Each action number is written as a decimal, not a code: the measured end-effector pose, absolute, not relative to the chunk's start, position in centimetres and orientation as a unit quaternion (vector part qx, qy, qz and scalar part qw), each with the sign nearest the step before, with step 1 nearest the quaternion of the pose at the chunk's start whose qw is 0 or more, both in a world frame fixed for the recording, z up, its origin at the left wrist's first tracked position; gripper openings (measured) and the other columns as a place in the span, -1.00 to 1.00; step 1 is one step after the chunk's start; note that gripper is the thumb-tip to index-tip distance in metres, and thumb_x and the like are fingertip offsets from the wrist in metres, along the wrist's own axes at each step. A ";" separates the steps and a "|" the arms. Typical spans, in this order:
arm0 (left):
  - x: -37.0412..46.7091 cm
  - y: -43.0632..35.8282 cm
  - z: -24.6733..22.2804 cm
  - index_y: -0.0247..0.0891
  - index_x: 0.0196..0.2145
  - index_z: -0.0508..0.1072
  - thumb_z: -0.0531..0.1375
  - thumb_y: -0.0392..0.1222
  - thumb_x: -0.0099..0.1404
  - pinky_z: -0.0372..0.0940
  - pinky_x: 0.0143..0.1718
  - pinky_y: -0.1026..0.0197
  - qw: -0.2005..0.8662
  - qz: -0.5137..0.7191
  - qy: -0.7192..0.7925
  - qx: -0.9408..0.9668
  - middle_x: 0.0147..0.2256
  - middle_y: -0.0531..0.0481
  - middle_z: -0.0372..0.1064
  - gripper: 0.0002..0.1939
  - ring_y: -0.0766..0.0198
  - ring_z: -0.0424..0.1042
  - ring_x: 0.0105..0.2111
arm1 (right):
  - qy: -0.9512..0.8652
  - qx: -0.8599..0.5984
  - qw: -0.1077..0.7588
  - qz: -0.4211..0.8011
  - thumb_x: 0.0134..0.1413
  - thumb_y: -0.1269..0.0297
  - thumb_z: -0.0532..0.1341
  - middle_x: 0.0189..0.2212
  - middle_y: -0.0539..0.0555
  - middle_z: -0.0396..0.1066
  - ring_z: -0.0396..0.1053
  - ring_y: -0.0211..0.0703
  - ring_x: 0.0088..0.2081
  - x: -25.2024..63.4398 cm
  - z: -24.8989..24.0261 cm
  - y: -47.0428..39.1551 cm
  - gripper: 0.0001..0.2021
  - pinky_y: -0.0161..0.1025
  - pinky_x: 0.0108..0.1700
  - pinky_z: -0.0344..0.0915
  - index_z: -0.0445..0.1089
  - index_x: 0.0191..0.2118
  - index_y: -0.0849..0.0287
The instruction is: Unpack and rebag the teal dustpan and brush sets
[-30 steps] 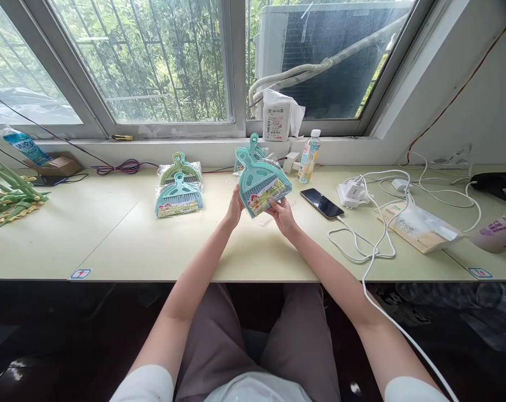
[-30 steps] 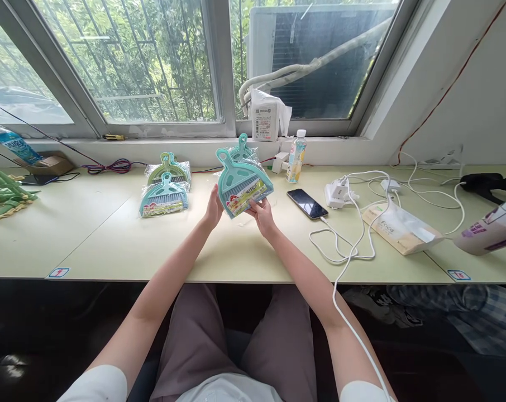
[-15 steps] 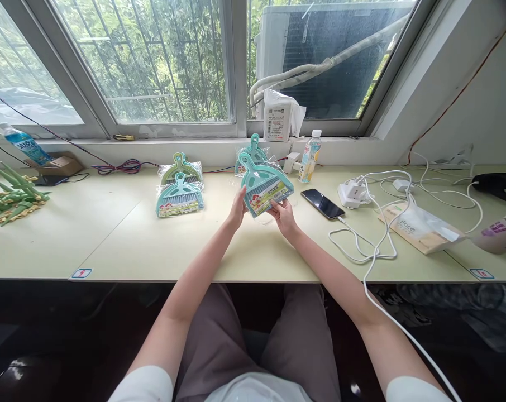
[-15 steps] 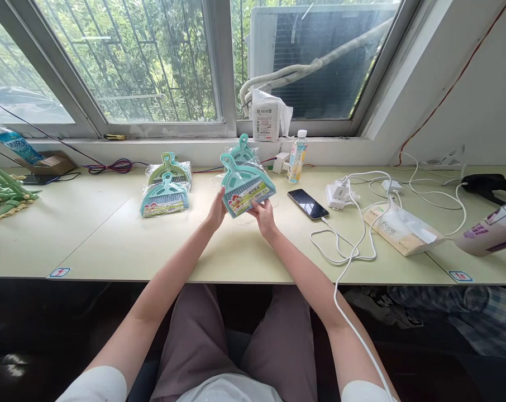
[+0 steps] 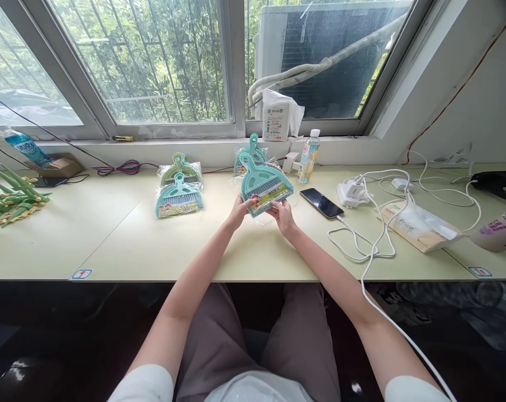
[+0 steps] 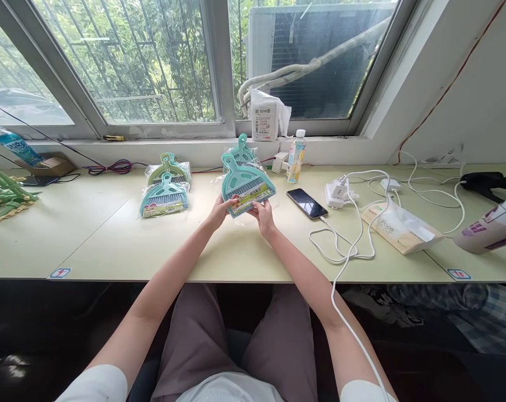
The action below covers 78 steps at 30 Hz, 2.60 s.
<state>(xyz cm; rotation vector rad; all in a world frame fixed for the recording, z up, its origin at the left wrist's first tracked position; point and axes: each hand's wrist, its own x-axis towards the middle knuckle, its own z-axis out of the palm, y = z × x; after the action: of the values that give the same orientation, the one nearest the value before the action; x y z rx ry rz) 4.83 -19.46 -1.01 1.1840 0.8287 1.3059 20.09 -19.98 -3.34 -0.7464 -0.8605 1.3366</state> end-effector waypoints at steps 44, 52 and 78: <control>0.6 -18.3 -2.5 -0.26 0.04 0.29 0.33 -0.16 0.07 0.48 -0.25 0.00 0.723 0.349 0.359 0.476 -0.06 -0.26 0.45 -0.42 0.01 0.55 -0.27 | -0.588 -0.462 0.593 0.299 -0.14 0.07 0.37 0.01 0.13 0.35 0.41 -0.10 -0.17 25.2 -5.8 -16.5 -0.55 -0.02 -0.05 0.38 0.38 -0.08 0.07; 1.3 -19.6 -1.5 -0.06 0.26 0.06 0.35 -0.03 0.09 0.41 -0.14 -0.01 0.670 0.370 0.294 0.573 0.09 -0.27 0.32 -0.14 0.04 0.52 -0.15 | -0.444 -0.415 0.647 0.460 -0.46 0.17 0.47 -0.31 0.08 0.52 0.46 -0.07 -0.23 26.3 -6.8 -14.6 -0.44 -0.02 0.03 0.35 0.43 -0.18 0.23; -16.8 -30.6 -3.2 -0.21 0.00 0.43 0.07 0.15 0.27 0.23 0.03 0.02 0.218 0.313 0.597 0.706 0.00 -0.14 0.39 -0.51 -0.03 0.33 0.03 | -0.655 -0.348 0.380 0.552 -0.12 0.23 0.35 -0.20 0.07 0.43 0.47 -0.14 -0.33 10.8 -5.2 -21.0 -0.53 -0.12 -0.26 0.43 0.17 -0.08 0.09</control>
<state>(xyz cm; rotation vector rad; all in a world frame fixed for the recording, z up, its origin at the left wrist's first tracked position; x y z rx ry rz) -16.82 -30.64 -3.17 1.9551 1.6516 0.8667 10.79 -20.98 -5.23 -0.8884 -1.6733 1.4108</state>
